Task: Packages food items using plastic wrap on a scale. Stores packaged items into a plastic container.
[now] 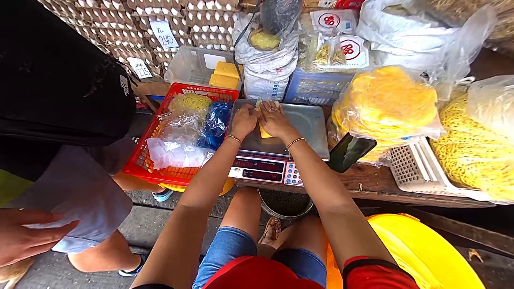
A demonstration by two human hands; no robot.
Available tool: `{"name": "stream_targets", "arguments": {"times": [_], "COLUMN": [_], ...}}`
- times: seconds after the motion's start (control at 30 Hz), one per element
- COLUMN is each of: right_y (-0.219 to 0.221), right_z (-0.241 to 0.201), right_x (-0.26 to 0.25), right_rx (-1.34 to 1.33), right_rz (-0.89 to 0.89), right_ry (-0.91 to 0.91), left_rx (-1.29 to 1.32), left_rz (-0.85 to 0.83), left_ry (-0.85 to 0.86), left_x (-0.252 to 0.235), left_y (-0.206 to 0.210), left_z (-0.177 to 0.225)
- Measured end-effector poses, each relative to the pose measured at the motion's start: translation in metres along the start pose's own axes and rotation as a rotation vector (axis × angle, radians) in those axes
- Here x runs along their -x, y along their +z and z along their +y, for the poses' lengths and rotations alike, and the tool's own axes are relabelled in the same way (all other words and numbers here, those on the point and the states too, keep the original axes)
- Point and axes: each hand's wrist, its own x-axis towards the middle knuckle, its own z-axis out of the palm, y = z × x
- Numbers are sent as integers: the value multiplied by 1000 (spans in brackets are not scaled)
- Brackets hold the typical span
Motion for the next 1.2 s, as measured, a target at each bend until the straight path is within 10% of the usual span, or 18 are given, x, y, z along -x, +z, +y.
{"name": "stream_targets", "arguments": {"times": [0.53, 0.73, 1.2], "right_y": [9, -18, 11], "right_z": [-14, 31, -20], "right_x": [11, 29, 92], "right_rx": [74, -662, -1346], "right_rz": [8, 331, 324], "right_ry": [-28, 165, 435], "left_rx": [158, 352, 441], "left_rz": [-5, -104, -158], "left_ry": [-44, -138, -64], "left_x": [24, 44, 85], "left_y": [-11, -13, -6], "left_z": [-21, -8, -15]}}
